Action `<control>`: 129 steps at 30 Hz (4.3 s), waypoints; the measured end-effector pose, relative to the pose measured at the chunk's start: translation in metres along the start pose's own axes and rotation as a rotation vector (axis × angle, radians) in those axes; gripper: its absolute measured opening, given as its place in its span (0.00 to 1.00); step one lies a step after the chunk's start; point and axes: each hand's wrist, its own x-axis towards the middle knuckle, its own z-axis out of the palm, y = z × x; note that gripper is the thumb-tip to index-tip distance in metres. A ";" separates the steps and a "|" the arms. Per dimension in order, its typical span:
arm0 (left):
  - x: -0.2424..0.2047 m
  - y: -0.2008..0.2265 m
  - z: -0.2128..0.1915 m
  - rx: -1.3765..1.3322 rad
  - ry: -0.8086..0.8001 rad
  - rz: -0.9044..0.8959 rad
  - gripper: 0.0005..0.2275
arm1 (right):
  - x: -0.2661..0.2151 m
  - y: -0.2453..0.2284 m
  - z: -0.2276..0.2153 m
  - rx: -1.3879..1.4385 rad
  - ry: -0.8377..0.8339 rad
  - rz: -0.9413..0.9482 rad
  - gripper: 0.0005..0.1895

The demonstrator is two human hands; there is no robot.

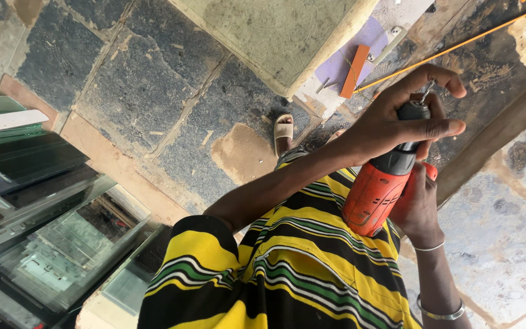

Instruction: The person uses a corded drill to make holes in a purple board placed on a workbench. They hold the board steady with one hand while operating the drill with the other, drilling multiple holes in sequence.

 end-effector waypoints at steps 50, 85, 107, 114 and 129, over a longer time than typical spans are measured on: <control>0.007 -0.017 0.013 0.177 -0.038 -0.119 0.22 | -0.011 0.057 0.010 0.958 -0.467 0.398 0.42; 0.001 -0.008 -0.006 0.048 0.048 0.007 0.17 | 0.008 0.026 0.021 0.099 -0.005 -0.068 0.20; 0.001 -0.001 -0.014 0.083 0.061 -0.034 0.16 | 0.021 0.013 0.011 0.042 -0.020 -0.103 0.19; 0.000 0.000 -0.014 0.089 0.065 -0.051 0.16 | 0.023 0.011 0.011 0.067 -0.025 -0.084 0.18; 0.006 -0.005 -0.016 0.067 0.035 -0.031 0.17 | 0.023 0.007 0.010 0.105 0.010 -0.059 0.19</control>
